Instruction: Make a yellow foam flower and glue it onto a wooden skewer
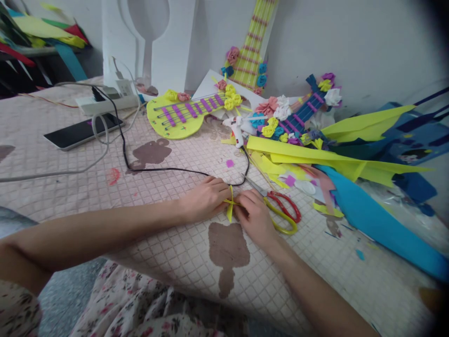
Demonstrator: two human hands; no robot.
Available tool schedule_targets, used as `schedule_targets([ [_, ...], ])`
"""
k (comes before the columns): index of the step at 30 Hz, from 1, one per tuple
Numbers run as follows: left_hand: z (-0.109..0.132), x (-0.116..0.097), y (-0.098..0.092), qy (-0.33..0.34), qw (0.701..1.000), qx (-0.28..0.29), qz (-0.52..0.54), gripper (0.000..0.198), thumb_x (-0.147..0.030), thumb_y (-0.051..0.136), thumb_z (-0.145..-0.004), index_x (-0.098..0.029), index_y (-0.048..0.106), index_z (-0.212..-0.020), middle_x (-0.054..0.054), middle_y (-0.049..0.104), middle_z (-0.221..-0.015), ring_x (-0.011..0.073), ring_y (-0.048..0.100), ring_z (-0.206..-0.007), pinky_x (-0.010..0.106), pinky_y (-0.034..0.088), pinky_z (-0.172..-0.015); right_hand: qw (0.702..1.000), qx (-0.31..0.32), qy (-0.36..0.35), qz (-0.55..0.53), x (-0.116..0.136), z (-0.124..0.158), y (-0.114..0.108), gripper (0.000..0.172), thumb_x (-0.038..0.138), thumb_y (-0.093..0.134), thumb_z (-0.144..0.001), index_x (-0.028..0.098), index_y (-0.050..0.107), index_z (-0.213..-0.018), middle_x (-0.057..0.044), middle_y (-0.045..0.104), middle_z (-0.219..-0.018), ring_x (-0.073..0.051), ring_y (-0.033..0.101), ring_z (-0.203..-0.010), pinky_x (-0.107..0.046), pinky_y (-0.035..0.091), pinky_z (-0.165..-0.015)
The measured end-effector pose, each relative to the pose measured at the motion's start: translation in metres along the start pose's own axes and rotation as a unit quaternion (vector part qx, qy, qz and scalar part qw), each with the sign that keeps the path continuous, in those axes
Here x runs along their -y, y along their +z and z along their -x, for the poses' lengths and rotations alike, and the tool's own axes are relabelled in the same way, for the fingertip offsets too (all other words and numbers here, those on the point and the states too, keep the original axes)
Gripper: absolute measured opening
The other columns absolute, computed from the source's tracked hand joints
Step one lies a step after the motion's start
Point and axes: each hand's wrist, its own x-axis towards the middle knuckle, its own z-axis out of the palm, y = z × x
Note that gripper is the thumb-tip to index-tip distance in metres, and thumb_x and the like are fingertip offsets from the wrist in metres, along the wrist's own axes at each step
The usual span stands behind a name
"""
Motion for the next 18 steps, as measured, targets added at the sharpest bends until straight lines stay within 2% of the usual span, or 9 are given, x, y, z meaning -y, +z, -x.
schedule_targets([
  [18, -0.0013, -0.0018, -0.0062, 0.045, 0.999, 0.015, 0.0, 0.01, -0.016, 0.044, -0.088, -0.016, 0.052, -0.082, 0.003, 0.058, -0.085, 0.0174, 0.049, -0.086, 0.031, 0.037, -0.082, 1.0, -0.002, -0.004, -0.012, -0.0002, -0.0004, 0.0007, 0.013, 0.014, 0.048, -0.084, 0.02, 0.054, -0.075, -0.005, 0.056, -0.079, -0.021, 0.047, -0.084, -0.036, 0.04, -0.073],
])
